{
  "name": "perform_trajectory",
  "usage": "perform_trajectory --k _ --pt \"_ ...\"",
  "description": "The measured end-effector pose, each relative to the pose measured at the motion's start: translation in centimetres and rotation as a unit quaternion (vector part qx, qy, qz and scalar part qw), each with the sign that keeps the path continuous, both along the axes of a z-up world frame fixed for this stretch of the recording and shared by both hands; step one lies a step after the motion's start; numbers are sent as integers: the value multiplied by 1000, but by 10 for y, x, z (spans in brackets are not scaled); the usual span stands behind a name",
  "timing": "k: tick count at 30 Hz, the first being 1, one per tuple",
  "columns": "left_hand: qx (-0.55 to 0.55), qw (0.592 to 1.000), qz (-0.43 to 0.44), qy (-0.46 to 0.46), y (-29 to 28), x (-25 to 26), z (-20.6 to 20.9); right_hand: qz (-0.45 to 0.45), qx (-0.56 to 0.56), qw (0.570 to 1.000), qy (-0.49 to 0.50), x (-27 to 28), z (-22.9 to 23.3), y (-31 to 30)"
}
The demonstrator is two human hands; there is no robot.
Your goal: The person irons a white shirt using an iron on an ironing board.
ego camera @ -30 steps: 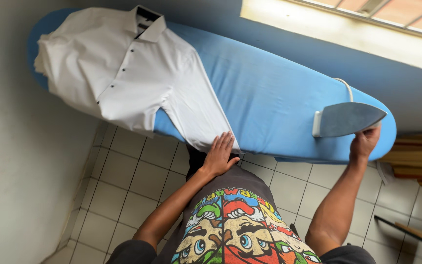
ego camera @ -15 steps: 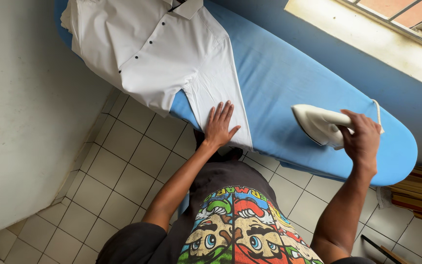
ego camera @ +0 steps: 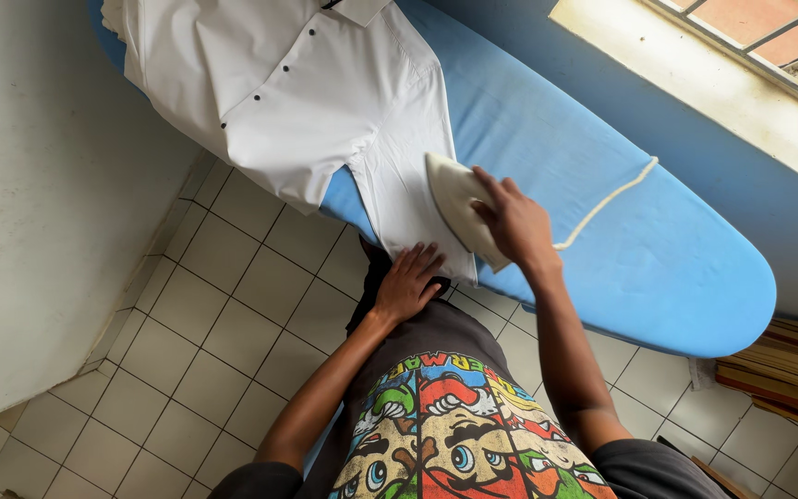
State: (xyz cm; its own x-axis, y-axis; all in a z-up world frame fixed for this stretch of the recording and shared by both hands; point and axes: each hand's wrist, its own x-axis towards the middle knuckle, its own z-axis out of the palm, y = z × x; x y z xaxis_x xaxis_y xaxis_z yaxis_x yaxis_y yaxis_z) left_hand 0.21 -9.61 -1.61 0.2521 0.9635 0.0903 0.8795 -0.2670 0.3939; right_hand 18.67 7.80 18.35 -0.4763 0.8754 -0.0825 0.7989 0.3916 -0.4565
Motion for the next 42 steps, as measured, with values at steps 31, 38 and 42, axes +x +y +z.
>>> perform_trajectory --k 31,38,42 --pt "55 959 -182 -212 221 -162 140 -280 78 957 6 -187 -59 61" --pt "-18 955 -181 -234 261 -210 132 -399 59 915 6 -214 -63 127" --pt "-63 949 -143 -272 269 -235 133 -440 30 897 6 -222 -57 146"
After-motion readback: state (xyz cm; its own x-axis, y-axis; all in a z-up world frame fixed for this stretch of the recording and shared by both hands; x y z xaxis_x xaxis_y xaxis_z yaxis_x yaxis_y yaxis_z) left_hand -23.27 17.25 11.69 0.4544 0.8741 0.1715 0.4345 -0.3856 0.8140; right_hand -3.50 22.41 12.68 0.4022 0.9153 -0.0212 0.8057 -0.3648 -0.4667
